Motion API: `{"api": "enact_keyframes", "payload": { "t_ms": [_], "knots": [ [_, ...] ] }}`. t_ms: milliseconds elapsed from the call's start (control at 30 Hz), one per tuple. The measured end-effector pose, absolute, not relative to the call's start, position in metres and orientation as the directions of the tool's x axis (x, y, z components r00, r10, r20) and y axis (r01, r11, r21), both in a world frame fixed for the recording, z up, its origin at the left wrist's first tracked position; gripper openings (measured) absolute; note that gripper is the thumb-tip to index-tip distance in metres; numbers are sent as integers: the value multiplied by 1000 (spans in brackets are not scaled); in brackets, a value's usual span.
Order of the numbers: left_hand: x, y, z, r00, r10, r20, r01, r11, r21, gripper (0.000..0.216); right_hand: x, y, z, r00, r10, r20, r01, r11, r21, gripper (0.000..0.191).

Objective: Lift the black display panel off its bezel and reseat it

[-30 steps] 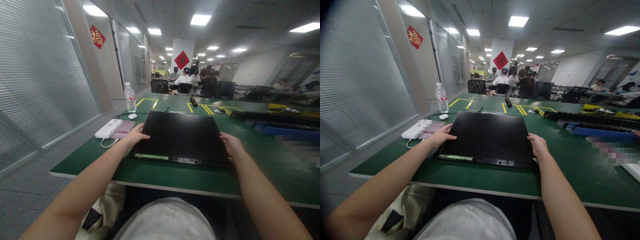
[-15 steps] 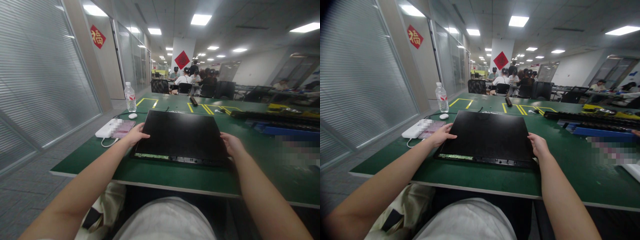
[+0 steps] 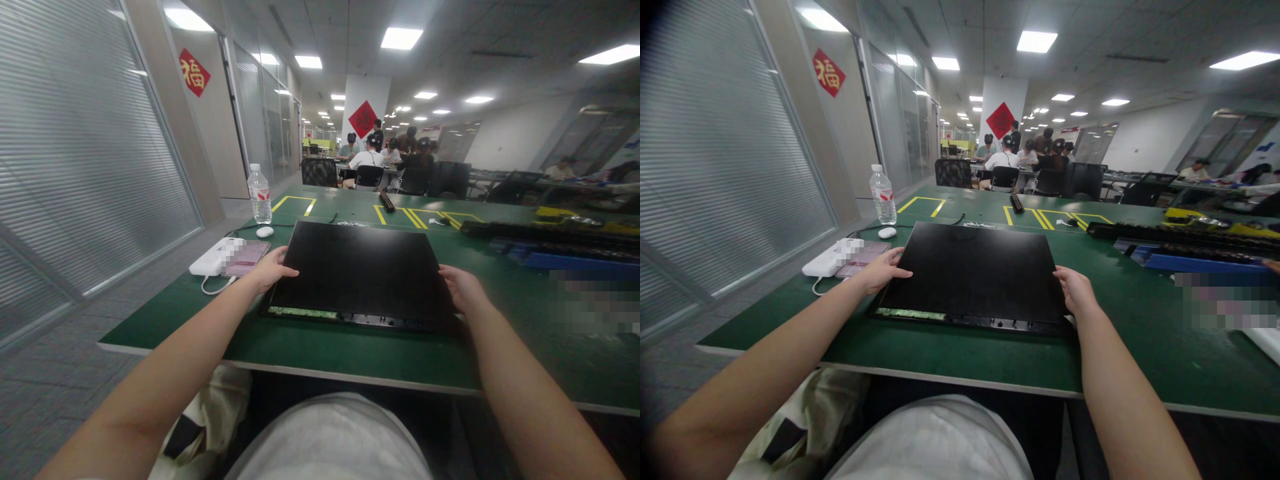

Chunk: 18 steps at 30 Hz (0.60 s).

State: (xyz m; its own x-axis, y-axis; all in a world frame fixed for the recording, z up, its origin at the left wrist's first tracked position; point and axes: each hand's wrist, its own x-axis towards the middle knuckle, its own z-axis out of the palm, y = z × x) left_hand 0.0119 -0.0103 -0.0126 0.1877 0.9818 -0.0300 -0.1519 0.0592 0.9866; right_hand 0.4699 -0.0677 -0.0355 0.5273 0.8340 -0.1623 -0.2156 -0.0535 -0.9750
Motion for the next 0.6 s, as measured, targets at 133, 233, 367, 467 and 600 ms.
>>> {"api": "enact_keyframes", "payload": {
  "t_ms": [133,233,367,467,600],
  "knots": [
    [12,-10,-12,192,981,-32,-151,62,987,75,468,-68,-34,527,832,-173,-229,-57,-972,24],
    [11,-9,-13,198,980,-33,-146,62,987,75,465,-69,-32,545,813,-207,-270,-64,-961,24],
    [9,-7,-15,198,980,-32,-123,57,991,75,465,-69,-31,544,815,-199,-258,-64,-964,23],
    [8,-7,-16,198,980,-37,-114,60,992,75,467,-69,-33,541,824,-170,-220,-57,-974,23],
    [9,-7,-15,201,979,-43,-114,67,991,76,470,-68,-35,535,831,-153,-199,-52,-979,24]
  ]
}}
